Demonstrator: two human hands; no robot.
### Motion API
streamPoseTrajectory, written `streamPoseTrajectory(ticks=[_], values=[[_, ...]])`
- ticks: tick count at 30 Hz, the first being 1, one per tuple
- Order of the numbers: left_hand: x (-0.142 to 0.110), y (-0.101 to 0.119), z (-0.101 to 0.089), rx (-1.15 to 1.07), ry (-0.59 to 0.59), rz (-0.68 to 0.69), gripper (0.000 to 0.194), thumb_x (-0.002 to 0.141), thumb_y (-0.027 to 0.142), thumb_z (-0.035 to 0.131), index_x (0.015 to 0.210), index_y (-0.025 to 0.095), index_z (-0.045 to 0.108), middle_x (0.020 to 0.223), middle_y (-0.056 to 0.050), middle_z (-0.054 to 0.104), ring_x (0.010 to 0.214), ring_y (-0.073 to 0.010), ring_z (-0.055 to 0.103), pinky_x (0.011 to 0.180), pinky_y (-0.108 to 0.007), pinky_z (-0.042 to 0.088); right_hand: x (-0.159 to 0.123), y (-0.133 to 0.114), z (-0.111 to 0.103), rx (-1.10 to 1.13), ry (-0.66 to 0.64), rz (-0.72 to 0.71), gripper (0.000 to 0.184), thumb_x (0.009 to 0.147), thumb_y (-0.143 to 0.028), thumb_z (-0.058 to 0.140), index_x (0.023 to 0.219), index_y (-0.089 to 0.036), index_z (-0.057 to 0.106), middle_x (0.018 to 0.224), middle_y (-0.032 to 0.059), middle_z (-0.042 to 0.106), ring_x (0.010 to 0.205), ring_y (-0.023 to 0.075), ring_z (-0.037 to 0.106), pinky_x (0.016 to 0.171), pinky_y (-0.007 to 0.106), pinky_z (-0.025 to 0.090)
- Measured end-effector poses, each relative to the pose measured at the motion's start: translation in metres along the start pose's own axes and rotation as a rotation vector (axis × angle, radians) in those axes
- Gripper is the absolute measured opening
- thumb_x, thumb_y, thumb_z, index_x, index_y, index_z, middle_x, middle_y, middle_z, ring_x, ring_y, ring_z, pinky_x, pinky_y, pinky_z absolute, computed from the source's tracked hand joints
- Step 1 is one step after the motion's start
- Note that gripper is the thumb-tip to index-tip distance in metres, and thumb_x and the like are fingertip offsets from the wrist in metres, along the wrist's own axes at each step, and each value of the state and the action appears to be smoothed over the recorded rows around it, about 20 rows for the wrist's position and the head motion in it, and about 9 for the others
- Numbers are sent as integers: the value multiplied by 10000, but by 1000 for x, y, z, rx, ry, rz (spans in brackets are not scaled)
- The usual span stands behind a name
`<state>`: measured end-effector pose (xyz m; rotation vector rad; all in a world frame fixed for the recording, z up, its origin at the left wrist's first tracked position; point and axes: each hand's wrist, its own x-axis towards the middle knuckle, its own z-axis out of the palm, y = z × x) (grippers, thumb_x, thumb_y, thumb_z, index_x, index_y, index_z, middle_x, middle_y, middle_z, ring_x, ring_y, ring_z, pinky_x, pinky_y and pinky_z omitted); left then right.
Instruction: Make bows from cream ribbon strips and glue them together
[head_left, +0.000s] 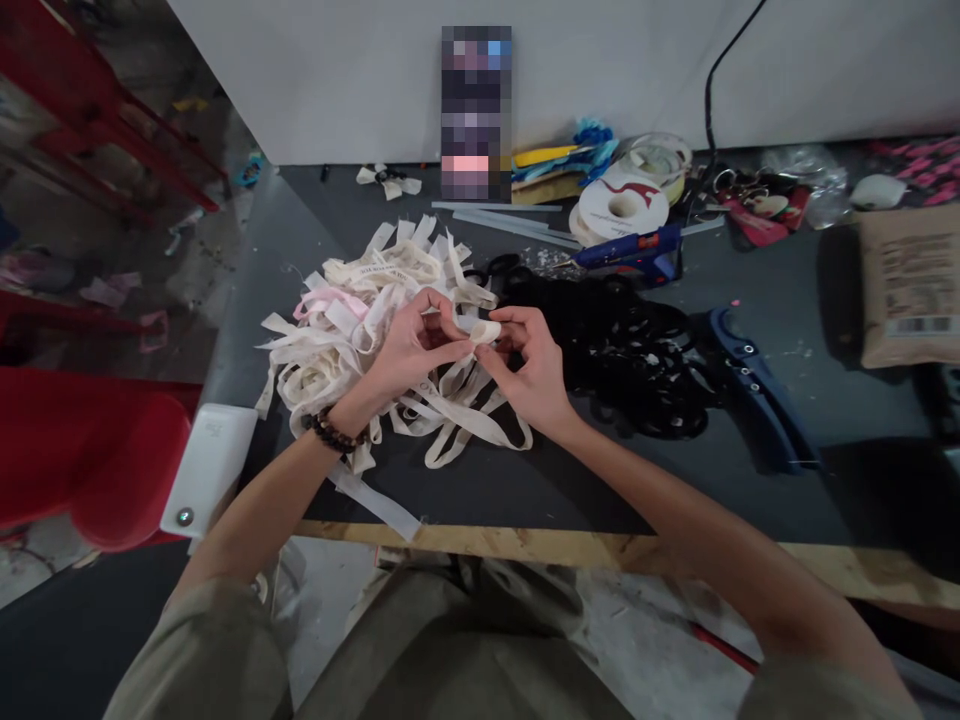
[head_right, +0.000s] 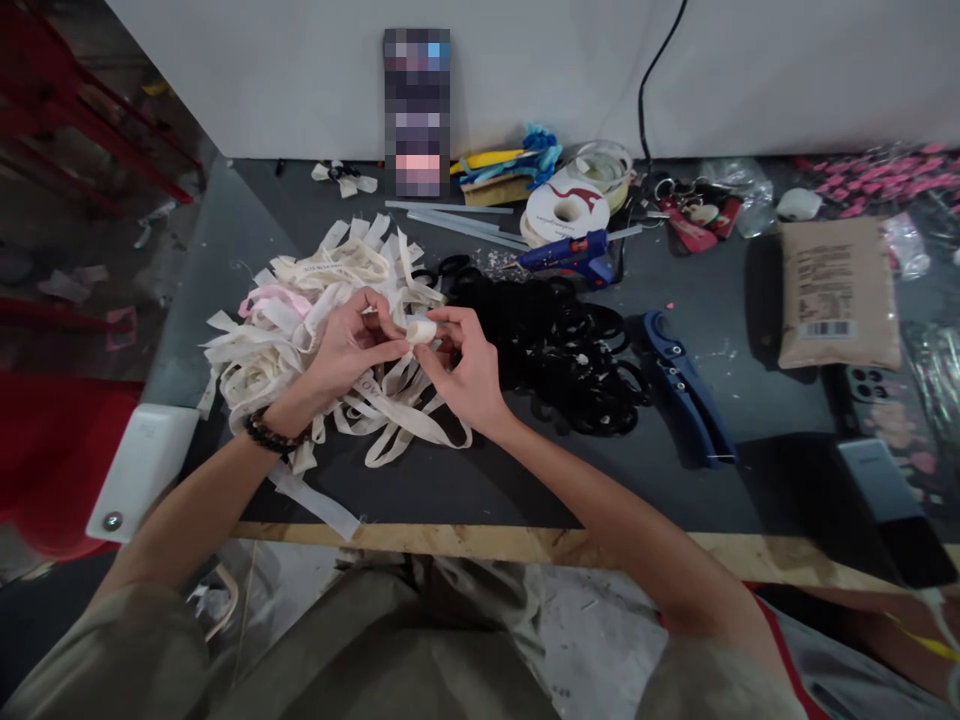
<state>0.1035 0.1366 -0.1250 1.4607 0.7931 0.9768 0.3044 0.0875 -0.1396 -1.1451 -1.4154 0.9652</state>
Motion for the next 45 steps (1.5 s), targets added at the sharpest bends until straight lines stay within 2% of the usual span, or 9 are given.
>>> streamPoseTrajectory(ticks=[6,11,21,26,31,35,37,41,45], values=[[-1,-7,5,74,105,5,573,873,523,955,982,279,448,793,51,747,741,-138,785,680,-245,644,0,0,1,26,4,-1,395,973,-478,800,1264,-304,598,900,-31,751,705,169,675,636,329,575],[-3,-7,8,128,130,20,493,880,423,915,1007,279,460,828,38,780,744,-131,792,684,-237,646,1,2,1,35,13,8,438,967,-554,819,1250,-307,595,864,-42,721,686,172,664,651,343,578],[-5,2,7,137,19,121,513,981,645,870,1179,262,593,859,11,803,732,-149,798,624,-234,603,-1,-3,-1,-4,23,35,472,1015,-676,775,1274,-295,670,899,-11,757,746,188,693,701,355,605],[-6,0,7,95,-24,53,627,961,728,865,1297,264,611,965,-26,831,862,-185,856,725,-256,661,-1,-3,-2,0,35,50,481,1024,-704,767,1264,-293,700,938,8,806,767,198,726,698,360,604],[-6,2,5,161,-1,48,624,958,745,863,1282,250,661,883,-13,819,792,-183,844,659,-240,643,-1,3,-2,0,72,26,522,1033,-713,759,1346,-300,697,971,28,816,795,224,738,739,402,638],[-6,6,2,165,2,40,559,974,684,872,1266,246,685,906,-19,829,833,-174,849,664,-215,642,0,1,-2,-13,64,18,565,1029,-722,762,1405,-303,710,985,32,823,820,228,740,766,404,649],[-6,7,2,166,-13,27,497,988,607,875,1276,249,686,917,-17,827,830,-168,845,657,-208,636,0,-2,-2,-18,40,1,505,1026,-700,775,1332,-299,757,996,32,829,814,212,731,748,376,626],[-6,9,3,194,-69,18,364,980,472,872,1202,240,701,917,-24,813,821,-166,825,557,-172,537,1,-7,-2,-36,22,20,388,1030,-659,767,1019,-274,811,892,13,815,729,172,681,687,329,566],[-6,13,4,186,-63,-8,404,965,522,893,1153,244,667,893,-9,791,780,-154,796,554,-182,521,2,-8,0,-17,85,55,438,1011,-697,760,933,-268,795,835,6,803,710,168,673,675,321,558]])
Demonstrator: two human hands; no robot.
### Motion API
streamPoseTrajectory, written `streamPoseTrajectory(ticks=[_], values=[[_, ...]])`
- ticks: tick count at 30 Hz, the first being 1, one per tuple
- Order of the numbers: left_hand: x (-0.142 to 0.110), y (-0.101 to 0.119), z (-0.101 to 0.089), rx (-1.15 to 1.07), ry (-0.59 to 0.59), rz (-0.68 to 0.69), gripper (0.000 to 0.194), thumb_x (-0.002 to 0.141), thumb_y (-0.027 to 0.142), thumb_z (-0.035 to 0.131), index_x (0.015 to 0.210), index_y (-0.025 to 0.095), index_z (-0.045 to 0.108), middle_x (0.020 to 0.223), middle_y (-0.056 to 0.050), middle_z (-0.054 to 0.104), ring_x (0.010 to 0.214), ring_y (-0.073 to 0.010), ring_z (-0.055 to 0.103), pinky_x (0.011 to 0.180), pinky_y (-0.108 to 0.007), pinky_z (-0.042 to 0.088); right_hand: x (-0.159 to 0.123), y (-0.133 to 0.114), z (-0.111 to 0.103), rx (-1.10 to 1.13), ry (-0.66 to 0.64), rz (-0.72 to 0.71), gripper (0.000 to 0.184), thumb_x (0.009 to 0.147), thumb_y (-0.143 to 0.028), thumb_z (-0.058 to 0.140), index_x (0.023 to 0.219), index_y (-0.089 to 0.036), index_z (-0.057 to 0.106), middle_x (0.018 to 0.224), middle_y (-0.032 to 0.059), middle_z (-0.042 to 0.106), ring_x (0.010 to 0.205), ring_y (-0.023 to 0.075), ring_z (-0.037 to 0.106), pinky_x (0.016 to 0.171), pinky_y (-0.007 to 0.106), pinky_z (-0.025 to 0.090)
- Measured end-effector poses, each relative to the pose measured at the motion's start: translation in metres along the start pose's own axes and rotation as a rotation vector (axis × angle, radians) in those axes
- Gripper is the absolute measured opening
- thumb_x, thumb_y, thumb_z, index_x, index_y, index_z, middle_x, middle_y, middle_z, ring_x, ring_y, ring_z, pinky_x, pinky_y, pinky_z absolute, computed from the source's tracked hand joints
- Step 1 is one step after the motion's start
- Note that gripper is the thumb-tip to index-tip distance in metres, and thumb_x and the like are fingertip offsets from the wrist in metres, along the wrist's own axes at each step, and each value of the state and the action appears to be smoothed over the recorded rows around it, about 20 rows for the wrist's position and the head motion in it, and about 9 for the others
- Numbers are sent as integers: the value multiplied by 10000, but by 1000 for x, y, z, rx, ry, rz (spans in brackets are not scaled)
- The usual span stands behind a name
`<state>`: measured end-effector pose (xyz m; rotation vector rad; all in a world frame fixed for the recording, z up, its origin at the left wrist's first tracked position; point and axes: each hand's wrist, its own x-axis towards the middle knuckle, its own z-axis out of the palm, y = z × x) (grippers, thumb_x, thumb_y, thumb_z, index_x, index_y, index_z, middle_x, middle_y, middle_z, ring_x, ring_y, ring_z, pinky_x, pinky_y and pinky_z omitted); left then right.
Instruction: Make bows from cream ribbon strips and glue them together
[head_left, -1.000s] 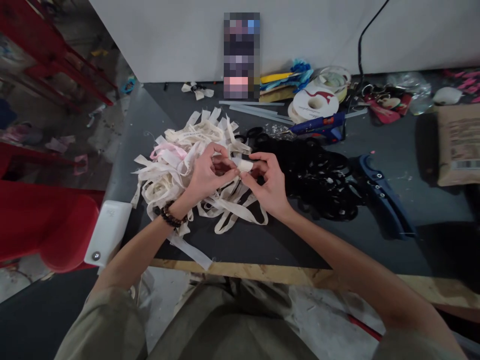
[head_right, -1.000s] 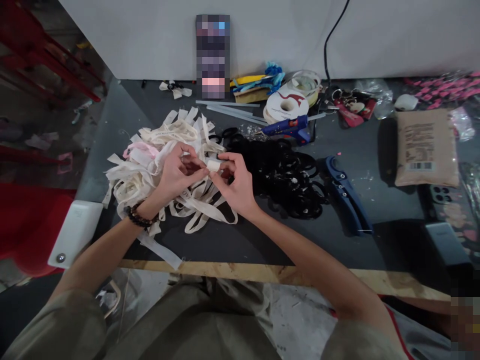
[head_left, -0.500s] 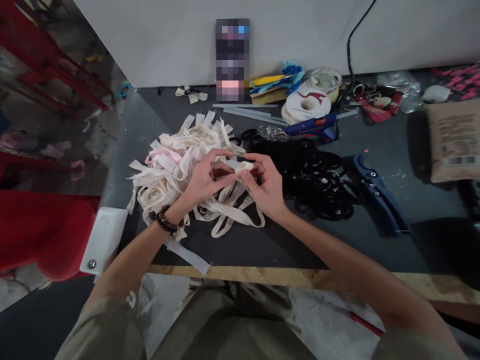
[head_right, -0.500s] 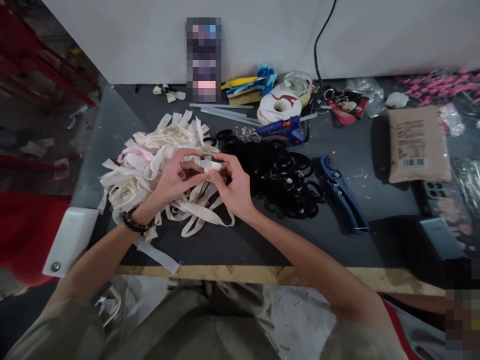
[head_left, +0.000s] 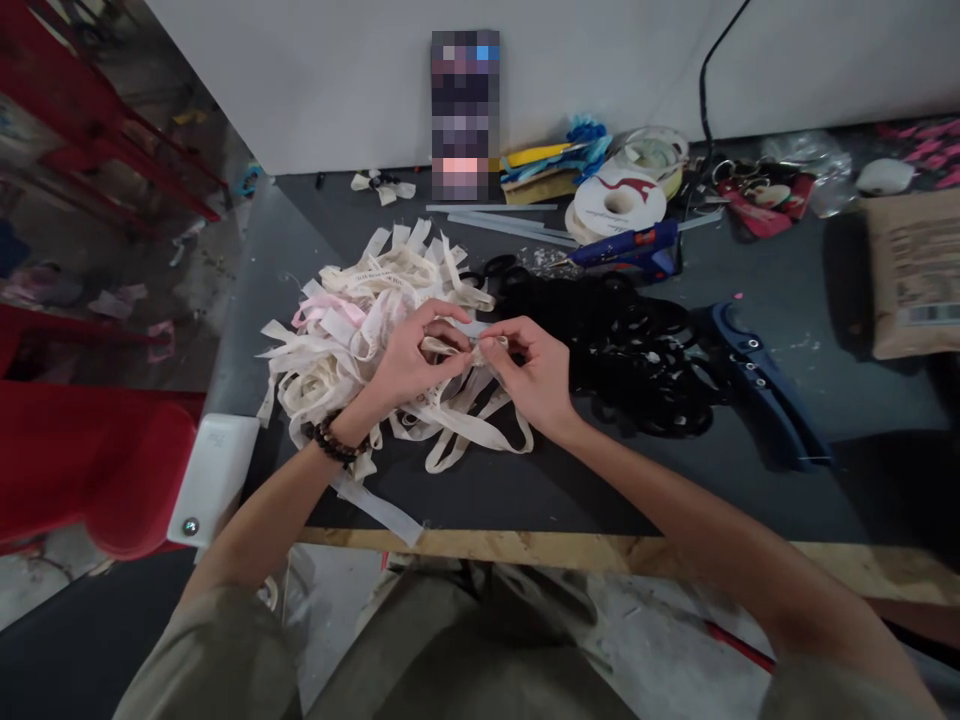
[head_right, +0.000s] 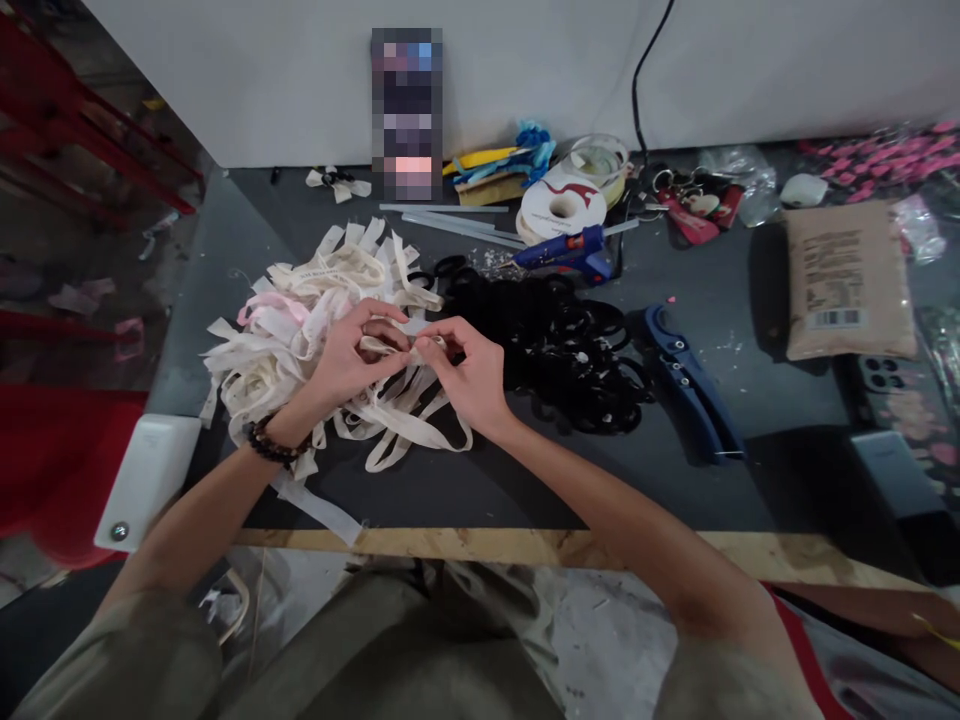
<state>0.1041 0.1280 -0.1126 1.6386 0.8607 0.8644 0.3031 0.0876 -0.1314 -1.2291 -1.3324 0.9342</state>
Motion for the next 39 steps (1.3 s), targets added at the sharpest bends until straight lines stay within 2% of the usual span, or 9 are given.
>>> streamPoseTrajectory(ticks=[4,7,10,15,23,26,30,34,39], values=[[0,4,1,-4,-7,40,543,924,654,926,987,246,573,904,-13,779,836,-156,792,636,-213,582,0,0,1,-7,14,-4,549,999,-795,735,875,-261,764,786,3,778,676,160,648,648,319,528],[1,2,1,19,18,40,609,873,689,966,964,249,555,893,-9,759,799,-152,769,609,-216,560,1,1,2,5,32,-1,627,972,-873,721,864,-256,759,787,8,781,675,160,651,650,322,533],[3,-6,0,19,77,16,631,848,722,975,1021,256,585,914,-10,761,776,-148,754,565,-208,520,1,3,3,30,60,-4,657,955,-910,713,908,-257,773,821,14,798,696,164,678,657,324,556],[6,-16,-3,-62,121,47,721,826,774,969,1224,270,641,966,-10,798,840,-180,812,740,-295,665,2,2,2,57,28,11,636,921,-899,768,987,-267,789,884,22,831,735,180,731,695,342,608],[3,-17,-3,-111,146,9,712,876,698,965,1359,276,655,994,-19,818,917,-190,836,764,-279,680,2,-6,3,73,-18,63,590,921,-852,795,877,-267,731,719,-15,744,654,168,700,648,325,570],[4,-17,-3,-113,165,-6,725,870,692,969,1370,283,642,995,-16,808,924,-194,837,779,-291,684,2,-6,3,81,-28,84,556,922,-820,803,876,-272,725,730,-13,743,654,172,704,660,334,581],[5,-19,-2,-132,185,7,716,846,697,985,1323,284,647,974,-12,798,970,-217,841,812,-319,691,2,-5,3,47,-40,88,513,952,-781,780,889,-275,718,756,-8,752,682,173,717,668,333,572],[6,-26,-2,-165,231,-39,667,818,761,976,1106,273,624,958,-18,804,907,-197,822,791,-320,680,1,-5,1,38,-70,66,511,959,-776,771,885,-274,709,765,-9,745,683,165,696,670,326,560],[6,-21,-3,-223,146,-70,618,884,768,914,937,264,559,919,-8,773,853,-164,787,747,-279,651,-1,-4,0,86,-95,20,565,1019,-806,690,854,-266,711,756,-4,731,678,165,660,676,331,550]])
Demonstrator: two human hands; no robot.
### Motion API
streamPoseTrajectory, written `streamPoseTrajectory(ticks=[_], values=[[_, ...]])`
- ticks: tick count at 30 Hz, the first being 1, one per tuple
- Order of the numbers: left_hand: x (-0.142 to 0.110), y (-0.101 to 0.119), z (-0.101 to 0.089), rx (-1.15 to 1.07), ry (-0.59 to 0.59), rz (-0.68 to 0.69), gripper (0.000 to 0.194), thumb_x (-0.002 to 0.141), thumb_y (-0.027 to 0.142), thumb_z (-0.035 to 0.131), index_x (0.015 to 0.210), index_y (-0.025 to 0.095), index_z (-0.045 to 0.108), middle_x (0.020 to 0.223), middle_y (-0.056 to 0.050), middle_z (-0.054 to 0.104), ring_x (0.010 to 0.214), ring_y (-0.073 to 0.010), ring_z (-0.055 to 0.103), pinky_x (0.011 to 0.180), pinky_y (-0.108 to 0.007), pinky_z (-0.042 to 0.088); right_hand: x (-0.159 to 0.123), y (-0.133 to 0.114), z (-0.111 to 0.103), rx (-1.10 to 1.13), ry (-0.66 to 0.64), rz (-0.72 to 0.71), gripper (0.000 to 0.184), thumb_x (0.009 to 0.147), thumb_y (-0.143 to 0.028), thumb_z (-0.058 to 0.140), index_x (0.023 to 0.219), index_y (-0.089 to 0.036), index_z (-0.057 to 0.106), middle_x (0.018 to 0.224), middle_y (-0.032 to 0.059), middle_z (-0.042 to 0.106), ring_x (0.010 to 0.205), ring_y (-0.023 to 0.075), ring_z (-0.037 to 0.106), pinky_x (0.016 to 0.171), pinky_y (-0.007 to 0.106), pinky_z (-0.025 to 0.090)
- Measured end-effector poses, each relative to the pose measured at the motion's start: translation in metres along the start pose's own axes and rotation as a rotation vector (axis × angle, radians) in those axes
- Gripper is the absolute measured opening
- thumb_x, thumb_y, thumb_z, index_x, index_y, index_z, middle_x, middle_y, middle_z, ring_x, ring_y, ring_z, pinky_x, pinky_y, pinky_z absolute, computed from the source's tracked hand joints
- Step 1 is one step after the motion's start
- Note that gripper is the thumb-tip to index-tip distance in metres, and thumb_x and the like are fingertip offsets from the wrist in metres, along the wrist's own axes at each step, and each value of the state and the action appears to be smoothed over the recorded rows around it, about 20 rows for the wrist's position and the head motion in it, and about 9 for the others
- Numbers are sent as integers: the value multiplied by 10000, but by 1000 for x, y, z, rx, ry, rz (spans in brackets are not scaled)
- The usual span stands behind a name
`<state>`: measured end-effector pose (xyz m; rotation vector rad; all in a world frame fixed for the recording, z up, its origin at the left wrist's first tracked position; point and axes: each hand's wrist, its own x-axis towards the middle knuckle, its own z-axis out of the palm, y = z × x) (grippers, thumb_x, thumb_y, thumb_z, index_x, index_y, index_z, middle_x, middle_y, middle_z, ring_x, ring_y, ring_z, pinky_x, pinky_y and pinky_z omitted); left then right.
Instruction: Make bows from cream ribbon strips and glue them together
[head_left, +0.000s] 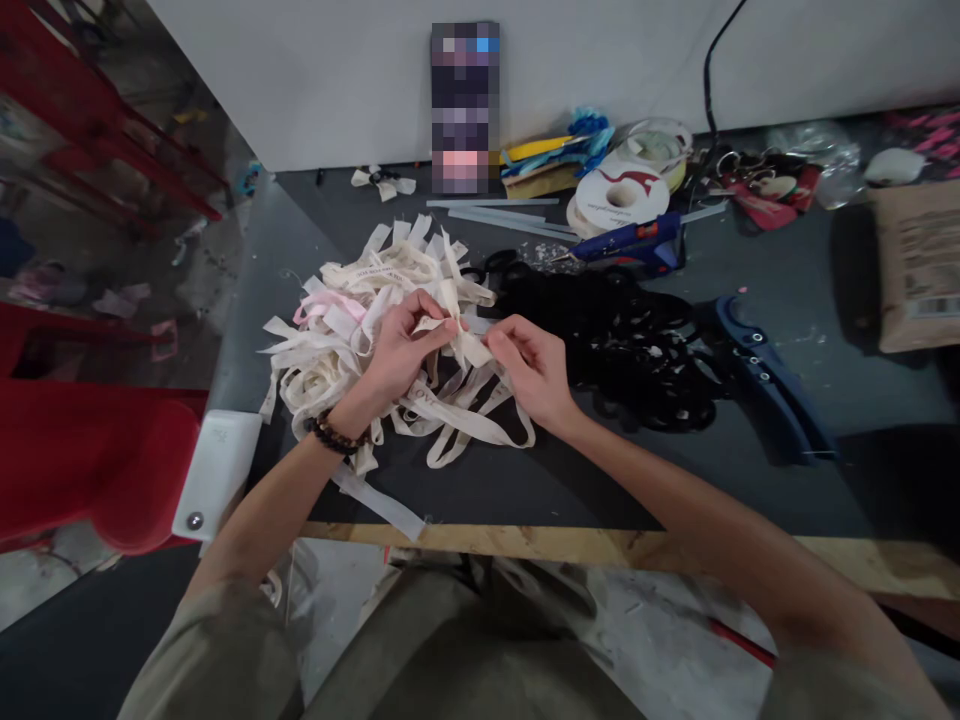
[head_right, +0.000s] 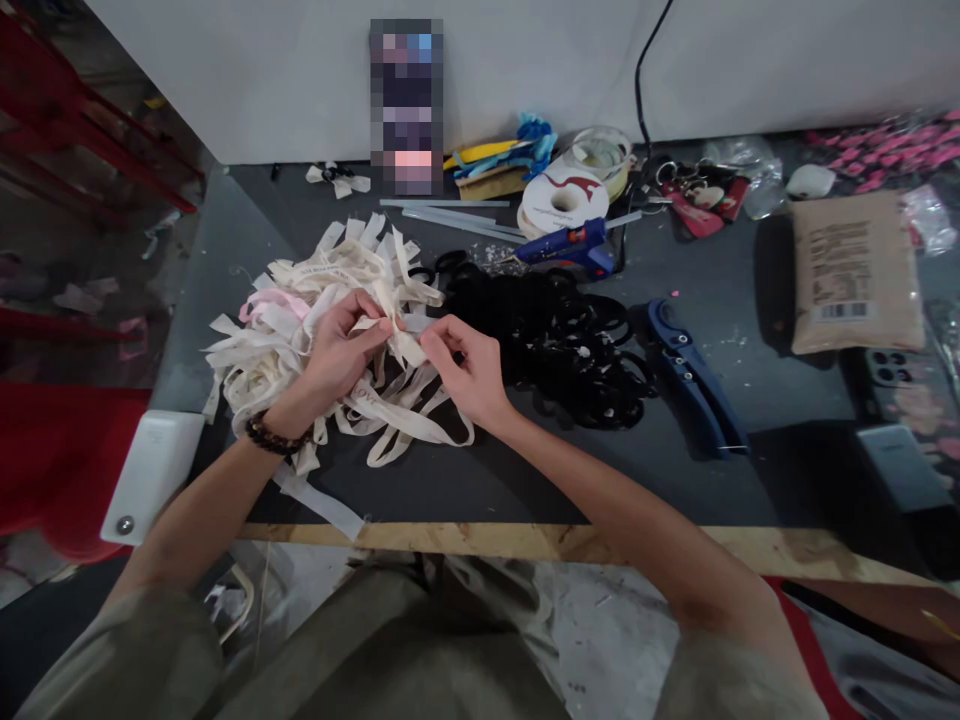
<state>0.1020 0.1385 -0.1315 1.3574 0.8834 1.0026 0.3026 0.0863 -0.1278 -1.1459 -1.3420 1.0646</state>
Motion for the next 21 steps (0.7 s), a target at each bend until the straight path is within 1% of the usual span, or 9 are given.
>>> streamPoseTrajectory(ticks=[3,5,7,9,12,14,16,18,21], values=[[-2,13,3,18,-113,-12,517,904,670,939,935,248,642,933,-8,746,766,-139,722,684,-265,609,-1,2,1,78,17,4,592,1020,-852,662,967,-269,752,835,12,784,740,184,721,749,356,605],[-3,21,5,58,-182,2,432,934,615,922,954,245,699,965,-24,748,771,-142,710,669,-267,589,-1,4,1,81,10,23,592,995,-858,697,1055,-274,775,839,8,792,736,191,738,740,362,615],[-4,24,6,95,-225,33,360,974,577,881,972,247,735,965,-32,751,774,-146,704,663,-267,570,-1,4,0,66,-2,28,565,995,-828,720,1097,-276,791,826,1,787,722,192,743,715,360,612],[-4,23,6,140,-236,75,320,1011,557,836,990,248,755,941,-32,749,734,-138,678,646,-264,545,-1,5,-1,49,-1,17,508,1007,-771,736,1087,-274,803,824,0,789,711,187,739,694,351,600],[-6,20,6,256,-208,152,305,1054,546,774,1022,242,769,933,-39,774,650,-123,627,597,-262,506,0,5,-1,29,21,7,423,1006,-686,757,1046,-269,814,847,1,805,708,178,733,684,341,589],[-8,18,7,353,-175,224,277,1071,512,746,1035,239,775,929,-44,799,638,-129,632,602,-272,517,0,5,0,13,42,9,393,999,-660,758,1025,-272,818,879,3,822,720,176,736,696,343,593],[-10,17,8,442,-138,308,239,1080,469,721,1031,244,785,917,-50,814,697,-159,693,666,-300,569,1,5,0,4,55,15,388,998,-659,749,994,-276,814,891,4,828,723,176,736,707,346,596],[-11,15,8,500,-83,377,233,1085,453,691,1013,257,795,926,-60,822,813,-204,760,761,-345,627,1,4,1,-2,56,23,394,998,-665,745,955,-278,800,854,-2,814,703,172,724,692,341,584],[-10,10,5,516,50,437,204,1083,415,669,989,282,790,965,-67,821,931,-242,787,875,-415,669,1,2,1,4,60,30,390,1014,-648,732,903,-277,773,800,-11,789,672,165,709,674,330,576]])
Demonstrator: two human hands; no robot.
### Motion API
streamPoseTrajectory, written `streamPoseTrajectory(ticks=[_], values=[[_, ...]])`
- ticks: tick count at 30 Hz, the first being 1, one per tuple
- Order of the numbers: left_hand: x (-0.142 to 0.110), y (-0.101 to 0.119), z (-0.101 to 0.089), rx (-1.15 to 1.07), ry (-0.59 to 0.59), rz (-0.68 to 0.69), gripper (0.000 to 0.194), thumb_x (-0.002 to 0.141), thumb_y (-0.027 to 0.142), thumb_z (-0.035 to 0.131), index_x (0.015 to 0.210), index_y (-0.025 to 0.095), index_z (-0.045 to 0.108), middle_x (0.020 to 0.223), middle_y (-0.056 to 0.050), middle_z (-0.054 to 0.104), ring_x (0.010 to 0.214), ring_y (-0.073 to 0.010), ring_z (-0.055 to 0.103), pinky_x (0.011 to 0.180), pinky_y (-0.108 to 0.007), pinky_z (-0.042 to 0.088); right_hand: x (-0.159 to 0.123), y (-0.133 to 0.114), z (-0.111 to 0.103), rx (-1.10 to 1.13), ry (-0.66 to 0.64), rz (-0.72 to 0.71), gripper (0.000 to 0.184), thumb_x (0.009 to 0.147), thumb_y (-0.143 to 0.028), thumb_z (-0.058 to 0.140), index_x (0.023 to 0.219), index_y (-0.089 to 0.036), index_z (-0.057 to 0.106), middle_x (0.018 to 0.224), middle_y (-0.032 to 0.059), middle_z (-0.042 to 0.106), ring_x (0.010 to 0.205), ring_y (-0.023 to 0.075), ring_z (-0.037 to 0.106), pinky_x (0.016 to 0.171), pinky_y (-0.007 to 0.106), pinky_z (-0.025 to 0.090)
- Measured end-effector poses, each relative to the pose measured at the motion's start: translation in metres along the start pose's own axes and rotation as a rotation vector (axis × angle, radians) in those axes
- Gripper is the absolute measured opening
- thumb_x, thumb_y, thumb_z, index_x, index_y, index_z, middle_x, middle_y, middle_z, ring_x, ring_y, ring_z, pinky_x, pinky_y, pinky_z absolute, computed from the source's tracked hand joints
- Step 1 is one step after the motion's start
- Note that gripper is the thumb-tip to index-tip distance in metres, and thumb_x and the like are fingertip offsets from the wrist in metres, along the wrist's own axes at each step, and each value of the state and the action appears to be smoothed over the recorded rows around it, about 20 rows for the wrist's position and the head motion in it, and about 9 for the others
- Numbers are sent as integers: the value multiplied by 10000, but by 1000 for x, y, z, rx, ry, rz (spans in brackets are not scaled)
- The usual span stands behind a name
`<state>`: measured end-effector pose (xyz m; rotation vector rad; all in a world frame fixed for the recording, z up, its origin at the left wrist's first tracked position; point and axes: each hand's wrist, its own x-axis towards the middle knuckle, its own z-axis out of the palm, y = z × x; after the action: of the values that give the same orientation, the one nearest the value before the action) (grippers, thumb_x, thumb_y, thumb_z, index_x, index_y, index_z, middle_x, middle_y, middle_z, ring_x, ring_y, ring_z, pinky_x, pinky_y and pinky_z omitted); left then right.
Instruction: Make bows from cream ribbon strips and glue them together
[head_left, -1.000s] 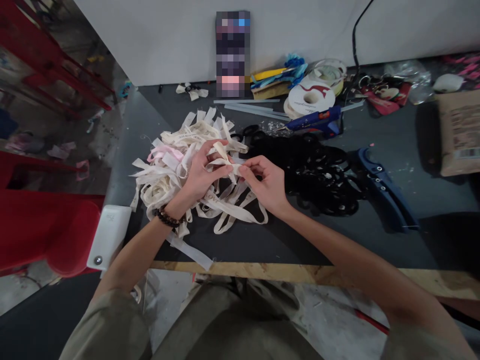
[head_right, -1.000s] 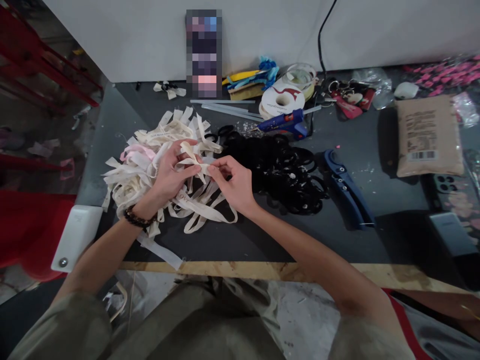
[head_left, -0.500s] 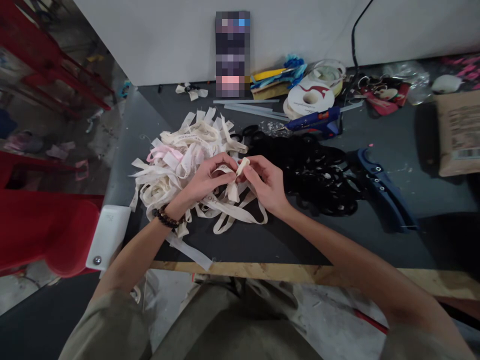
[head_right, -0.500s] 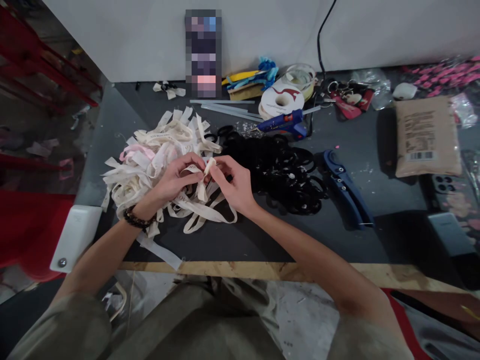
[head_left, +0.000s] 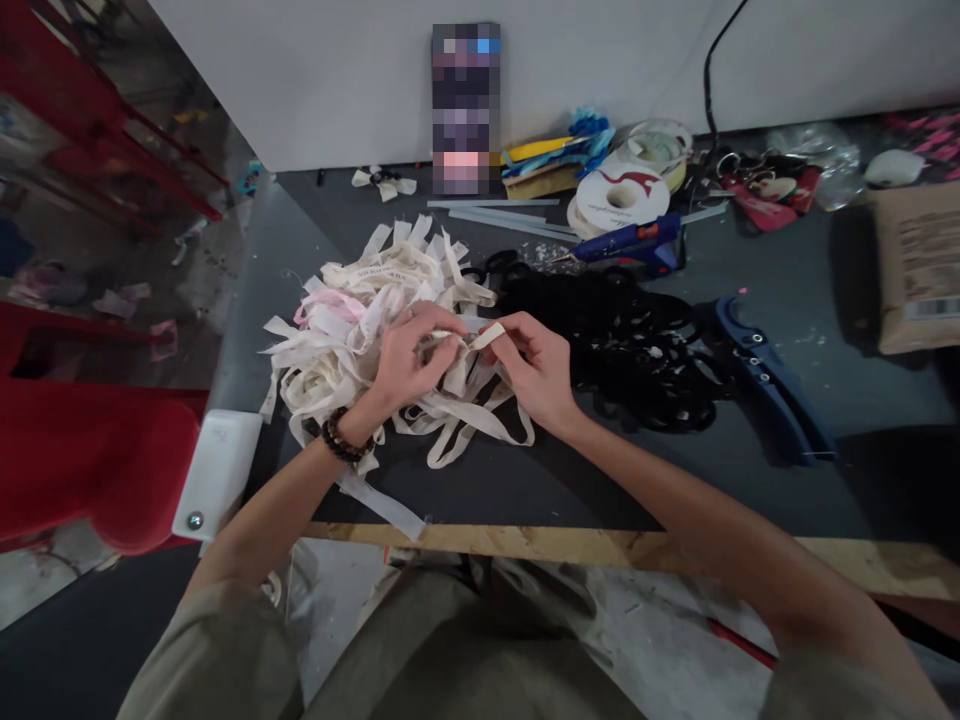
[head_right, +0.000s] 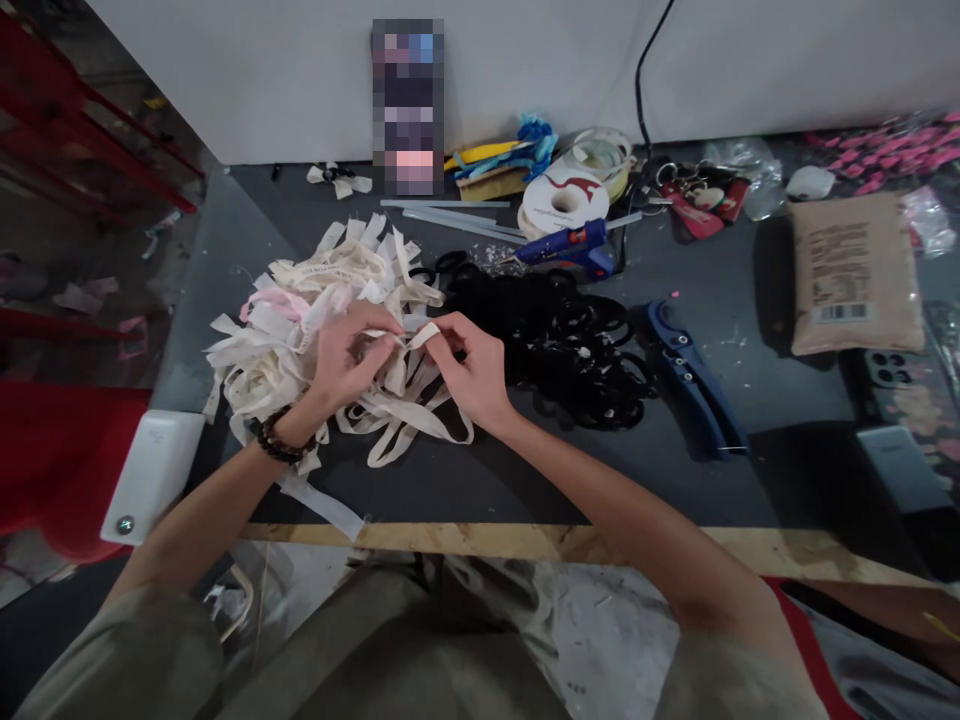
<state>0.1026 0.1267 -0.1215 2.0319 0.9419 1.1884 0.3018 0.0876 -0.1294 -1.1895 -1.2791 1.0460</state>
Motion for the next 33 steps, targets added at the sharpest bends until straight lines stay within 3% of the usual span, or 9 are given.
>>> streamPoseTrajectory(ticks=[4,7,11,14,17,20,25,30,33], values=[[-1,-3,-1,43,113,21,156,1069,382,680,975,307,780,1108,-80,832,1080,-284,784,1021,-526,665,0,-2,-1,-28,-14,-3,399,1028,-644,728,880,-275,766,780,-11,790,660,167,716,680,330,582],[-1,-3,-1,55,95,13,251,1089,537,689,1032,318,798,1131,-92,846,1134,-307,783,1102,-573,634,0,-3,-3,-81,-30,-3,435,1021,-688,742,911,-271,800,767,-10,790,659,176,717,675,330,582],[-1,-4,1,-10,42,-43,425,1036,702,775,1183,304,801,940,-49,834,940,-261,794,1059,-513,639,1,-5,-4,-134,-45,-19,507,997,-763,754,892,-272,825,789,5,801,668,180,702,672,331,562],[0,-5,2,12,-12,-46,352,1042,635,805,1157,302,818,907,-35,821,895,-244,784,1018,-477,646,1,-8,-3,-138,-30,-10,556,963,-814,764,827,-277,803,759,4,788,664,183,685,663,336,549],[2,-6,2,66,-48,-8,234,1077,534,780,1098,309,840,1118,-80,855,1120,-292,796,1130,-525,608,1,-10,-2,-123,-10,-2,599,933,-844,772,757,-272,755,691,-7,742,627,173,647,633,329,533],[2,-7,3,71,-50,1,274,1083,571,763,1073,313,854,1263,-87,857,1238,-309,786,1188,-543,577,0,-10,-1,-121,4,5,584,924,-824,792,749,-270,733,692,-12,733,624,166,634,630,324,531],[4,-7,5,2,-45,-28,409,959,712,876,929,305,855,1019,-70,877,1071,-306,827,1135,-540,608,0,-8,-1,-145,9,-6,541,938,-755,817,745,-268,683,690,-21,700,626,155,607,629,317,511],[7,-2,3,-123,-107,-84,433,1065,676,751,959,275,872,931,-79,882,877,-241,823,792,-384,656,0,-4,-2,-147,-6,4,532,966,-758,791,795,-271,663,708,-21,687,635,155,610,632,316,516],[7,-2,3,-142,-120,-75,433,1055,677,768,972,267,882,938,-79,889,879,-232,830,812,-372,666,-1,0,-2,-148,12,-13,523,988,-778,744,870,-270,693,764,-14,722,656,155,640,627,307,519]])
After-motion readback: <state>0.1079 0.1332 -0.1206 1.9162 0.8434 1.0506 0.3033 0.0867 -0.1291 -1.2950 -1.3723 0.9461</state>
